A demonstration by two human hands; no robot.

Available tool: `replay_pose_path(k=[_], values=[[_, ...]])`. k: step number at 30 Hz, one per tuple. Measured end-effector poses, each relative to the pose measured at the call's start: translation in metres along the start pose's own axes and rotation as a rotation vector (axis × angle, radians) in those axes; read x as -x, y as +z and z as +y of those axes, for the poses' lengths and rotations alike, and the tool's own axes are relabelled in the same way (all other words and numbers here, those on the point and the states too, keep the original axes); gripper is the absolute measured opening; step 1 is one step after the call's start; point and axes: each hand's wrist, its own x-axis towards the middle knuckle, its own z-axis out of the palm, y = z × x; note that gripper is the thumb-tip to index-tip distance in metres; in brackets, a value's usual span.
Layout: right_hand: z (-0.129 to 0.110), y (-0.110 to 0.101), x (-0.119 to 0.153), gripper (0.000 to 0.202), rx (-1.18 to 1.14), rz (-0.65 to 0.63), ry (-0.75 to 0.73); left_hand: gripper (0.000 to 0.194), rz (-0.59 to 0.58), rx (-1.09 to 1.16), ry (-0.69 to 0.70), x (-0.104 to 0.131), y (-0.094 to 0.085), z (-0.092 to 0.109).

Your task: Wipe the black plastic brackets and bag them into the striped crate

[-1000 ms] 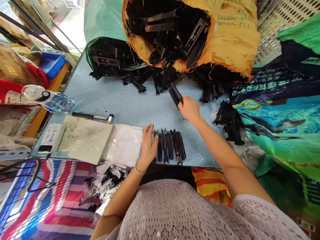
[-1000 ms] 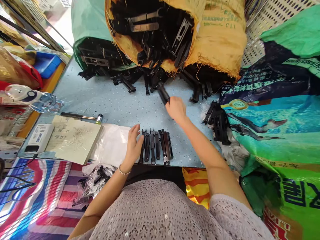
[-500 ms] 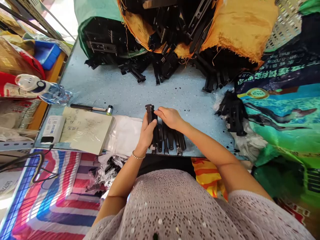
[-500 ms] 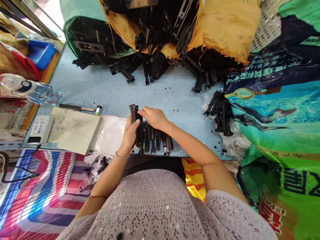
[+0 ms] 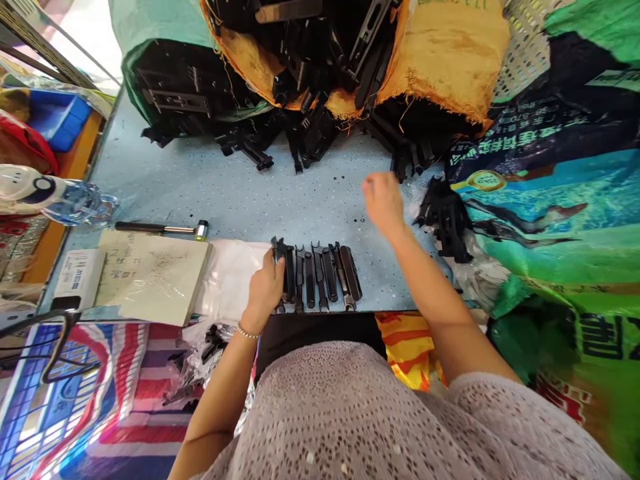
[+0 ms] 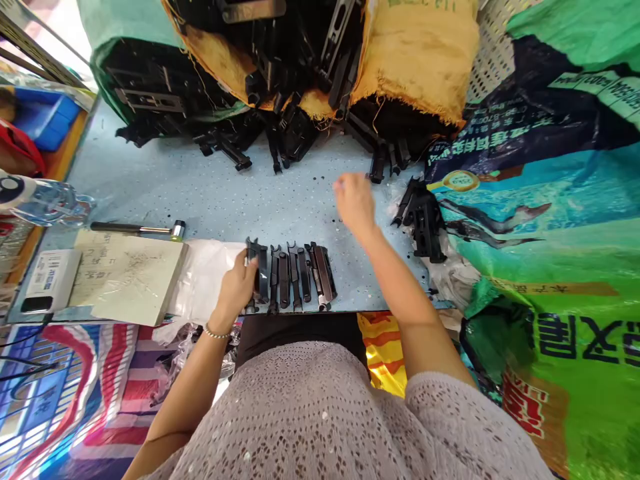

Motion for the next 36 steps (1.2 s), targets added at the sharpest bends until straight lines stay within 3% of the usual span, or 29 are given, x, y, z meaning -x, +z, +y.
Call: replay_pose_path(k=[2, 5, 7, 10, 12, 14, 17, 19, 22, 24, 26, 28, 31, 33, 36], values=[[0.034, -0.003, -0.048, 0.045, 0.177, 0.069, 0.304, 0.055, 0.001, -0.166, 0.016, 0.005, 0.012, 0.002], [0.073, -0.004, -0.086, 0.052, 0.189, -0.095, 0.568, 0.05, 0.106, -0.277, 0.115, 0.01, 0.023, 0.002], [0.084, -0.007, -0.084, 0.04, 0.043, -0.166, 0.628, 0.048, 0.193, -0.232, 0.212, 0.012, 0.021, -0.001], [0.075, -0.01, -0.042, 0.035, -0.513, -0.249, 0.651, 0.046, 0.278, 0.046, 0.34, 0.011, 0.011, 0.002], [0.051, -0.008, 0.003, 0.04, -0.977, -0.392, 0.595, 0.044, 0.188, 0.374, 0.361, 0.006, 0.008, 0.016], [0.018, -0.003, 0.051, 0.05, -1.296, -0.647, 0.454, 0.05, -0.011, 0.783, 0.316, -0.001, 0.01, 0.039], [-0.031, -0.001, 0.102, 0.064, -1.322, -0.985, 0.188, 0.057, -0.184, 1.285, 0.164, -0.01, 0.013, 0.071], [-0.054, -0.008, 0.111, 0.064, -1.079, -0.892, 0.04, 0.049, -0.177, 1.382, 0.083, -0.011, 0.01, 0.081], [-0.072, -0.021, 0.089, 0.055, -0.634, -0.394, -0.155, 0.04, -0.207, 1.293, 0.061, -0.002, 0.005, 0.08], [-0.081, -0.024, 0.068, 0.051, -0.459, -0.197, -0.275, 0.042, -0.227, 1.225, 0.066, 0.004, 0.003, 0.075], [-0.091, -0.02, 0.056, 0.051, -0.459, -0.223, -0.317, 0.044, -0.194, 1.189, 0.053, 0.007, 0.004, 0.07], [-0.101, -0.014, 0.059, 0.057, -0.579, -0.39, -0.298, 0.042, -0.101, 1.182, 0.032, 0.006, 0.003, 0.064], [-0.112, -0.01, 0.09, 0.057, -0.665, -0.605, -0.387, 0.037, 0.027, 1.178, 0.022, 0.002, -0.002, 0.057], [-0.116, -0.01, 0.115, 0.047, -0.605, -0.622, -0.451, 0.035, 0.06, 1.152, 0.03, 0.0, -0.007, 0.051], [-0.11, -0.013, 0.143, 0.043, -0.609, -0.709, -0.371, 0.039, 0.132, 1.042, 0.074, 0.004, -0.014, 0.038]])
